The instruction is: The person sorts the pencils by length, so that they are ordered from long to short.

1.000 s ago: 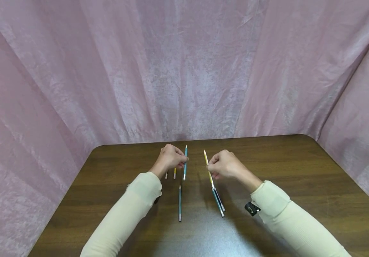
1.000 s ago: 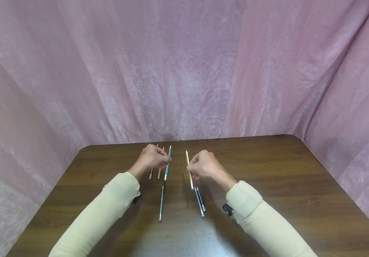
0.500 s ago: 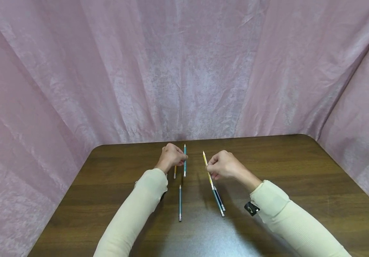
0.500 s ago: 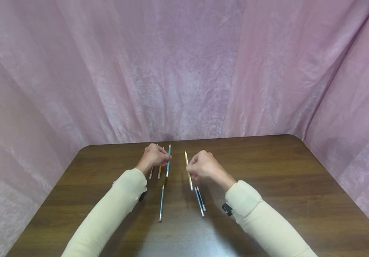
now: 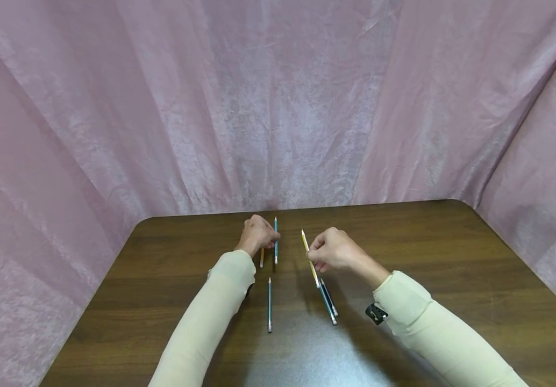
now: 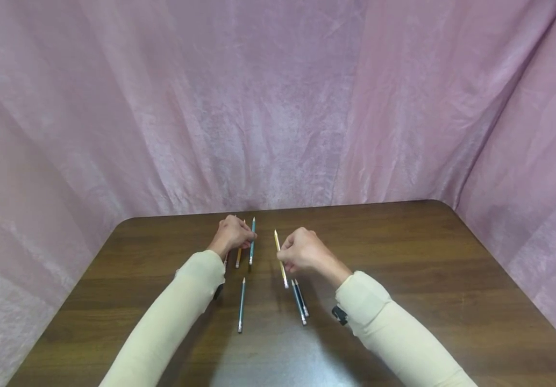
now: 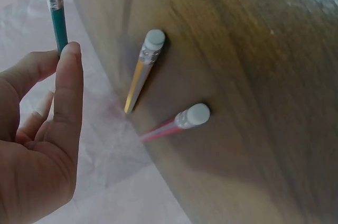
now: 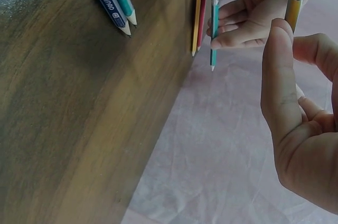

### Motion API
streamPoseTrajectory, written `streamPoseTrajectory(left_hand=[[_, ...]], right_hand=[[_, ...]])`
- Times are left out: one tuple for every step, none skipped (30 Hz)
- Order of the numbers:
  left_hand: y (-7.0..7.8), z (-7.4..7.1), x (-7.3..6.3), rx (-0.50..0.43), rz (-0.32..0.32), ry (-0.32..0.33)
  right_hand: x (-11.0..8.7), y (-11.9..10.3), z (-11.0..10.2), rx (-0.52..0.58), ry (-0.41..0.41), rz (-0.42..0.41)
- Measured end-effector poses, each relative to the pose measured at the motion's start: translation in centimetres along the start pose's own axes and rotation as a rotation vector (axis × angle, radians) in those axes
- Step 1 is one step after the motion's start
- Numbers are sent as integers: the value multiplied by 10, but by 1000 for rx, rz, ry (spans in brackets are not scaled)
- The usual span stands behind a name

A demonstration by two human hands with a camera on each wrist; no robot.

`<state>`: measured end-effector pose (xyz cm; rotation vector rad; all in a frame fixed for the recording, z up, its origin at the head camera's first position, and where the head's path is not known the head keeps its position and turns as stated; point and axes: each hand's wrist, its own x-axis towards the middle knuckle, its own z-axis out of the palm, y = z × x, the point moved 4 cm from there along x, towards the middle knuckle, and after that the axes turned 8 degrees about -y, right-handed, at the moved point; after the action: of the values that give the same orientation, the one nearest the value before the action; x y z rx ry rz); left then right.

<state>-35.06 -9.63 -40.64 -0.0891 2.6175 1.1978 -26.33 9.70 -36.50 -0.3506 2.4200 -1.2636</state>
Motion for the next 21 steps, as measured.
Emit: streamPoseTrajectory(left_hand=[[-1, 0, 1, 8, -4, 5], [-1, 1, 1, 19, -8, 9], [-2, 1, 2, 26, -12, 12], [-3, 2, 3, 41, -14, 19], [-3, 2, 4, 53, -17, 22], [-4, 3, 5, 69, -18, 26], [-5, 3, 5, 83, -21, 27], [-5, 4, 5, 95, -24, 26], [-6, 4, 6, 104, -28, 28], [-6, 5, 7, 117, -32, 29], [-5, 6, 7, 123, -39, 27], [-5, 6, 7, 141, -41, 31], [-4, 7, 8, 155, -47, 34], [-3, 8, 9, 168, -54, 37], [-3, 8, 9, 182, -61, 39], [-3, 9, 9, 192, -70, 39], [-3, 10, 9, 206, -74, 40], [-3, 10, 9, 227, -76, 43], [-4, 11, 9, 230, -83, 38], [-4, 12, 9, 236, -85, 33], [-5, 13, 9, 238, -87, 29]], right_hand=[[0, 0, 0, -1, -1, 1], [0, 0, 1, -2, -3, 2], [0, 0, 1, -3, -4, 3], [-1, 0, 1, -3, -4, 4], [-1, 0, 1, -5, -4, 2], [-1, 0, 1, -7, -5, 1], [-1, 0, 2, -9, -4, -1], [-1, 0, 2, -10, -5, -2], [-2, 0, 2, -10, -5, -3], [-2, -1, 2, -11, -6, -5], [-2, -1, 2, -11, -7, -6], [-2, -1, 2, -11, -8, -5], [-2, -1, 2, -9, -7, -4], [-2, -1, 2, -9, -8, -4], [-2, -1, 2, -11, -9, -4], [-2, -1, 2, -14, -9, -4], [-2, -1, 2, -14, -9, -2], [-2, -1, 2, -15, -9, 0], [-2, 0, 2, -16, -8, 2], [-2, 0, 2, -16, -7, 3], [-2, 0, 2, -15, -5, 7]])
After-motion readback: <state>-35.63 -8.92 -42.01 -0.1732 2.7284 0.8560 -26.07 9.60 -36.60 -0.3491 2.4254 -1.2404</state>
